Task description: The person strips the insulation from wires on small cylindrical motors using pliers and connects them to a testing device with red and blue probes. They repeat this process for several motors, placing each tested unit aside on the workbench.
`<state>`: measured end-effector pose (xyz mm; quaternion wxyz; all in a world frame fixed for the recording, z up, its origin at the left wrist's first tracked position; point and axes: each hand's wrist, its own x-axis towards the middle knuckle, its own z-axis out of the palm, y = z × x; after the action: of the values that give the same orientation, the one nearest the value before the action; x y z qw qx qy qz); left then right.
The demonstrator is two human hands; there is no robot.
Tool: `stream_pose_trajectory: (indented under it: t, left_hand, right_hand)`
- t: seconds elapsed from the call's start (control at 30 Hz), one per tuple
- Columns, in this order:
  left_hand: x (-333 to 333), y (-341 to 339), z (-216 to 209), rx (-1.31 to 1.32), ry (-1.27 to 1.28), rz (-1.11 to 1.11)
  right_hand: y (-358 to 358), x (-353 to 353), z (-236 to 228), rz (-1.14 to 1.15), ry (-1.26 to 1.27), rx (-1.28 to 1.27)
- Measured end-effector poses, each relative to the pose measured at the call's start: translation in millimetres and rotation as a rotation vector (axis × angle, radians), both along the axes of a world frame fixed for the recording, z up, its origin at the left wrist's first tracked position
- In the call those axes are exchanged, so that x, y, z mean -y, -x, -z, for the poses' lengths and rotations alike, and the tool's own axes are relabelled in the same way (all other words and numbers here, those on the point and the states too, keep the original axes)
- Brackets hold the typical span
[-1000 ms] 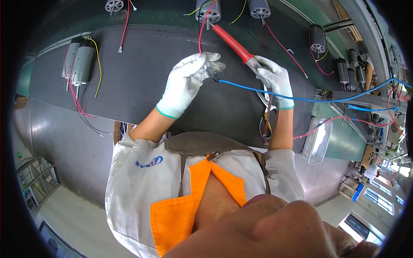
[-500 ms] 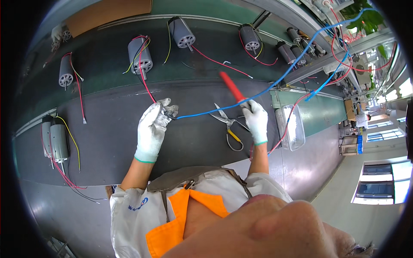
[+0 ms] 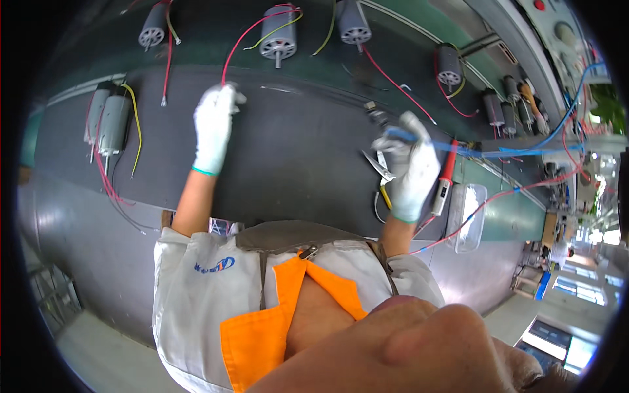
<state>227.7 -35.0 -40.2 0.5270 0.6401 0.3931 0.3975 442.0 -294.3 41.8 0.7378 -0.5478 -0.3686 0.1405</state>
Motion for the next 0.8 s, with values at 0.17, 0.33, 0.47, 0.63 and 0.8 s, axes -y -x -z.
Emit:
stream_pose_trajectory:
  t: [0.17, 0.33, 0.47, 0.63, 0.8]
  left_hand:
    - [-19.1, 36.6, 2.3, -0.522, -0.931, -0.352]
    - [44.9, -31.8, 0.5, -0.255, -0.917, 0.366]
    - [111.5, -86.0, -16.0, -0.374, -0.928, 1.247]
    - [146.5, -129.2, 12.4, -0.39, -1.159, 1.338]
    - [163.0, -187.1, 45.2, 0.0, -1.118, 1.259]
  right_hand:
    - [-55.8, -37.7, 38.8, 0.039, 0.972, -0.002]
    - [-84.1, -185.1, 39.5, 0.482, 0.685, 1.138]
    - [-106.9, -295.8, 74.3, 0.428, 1.205, 1.242]
    - [-140.6, -305.5, 111.0, 0.532, 1.164, 1.405]
    - [-224.8, -266.4, 101.4, 0.312, 0.94, 1.019]
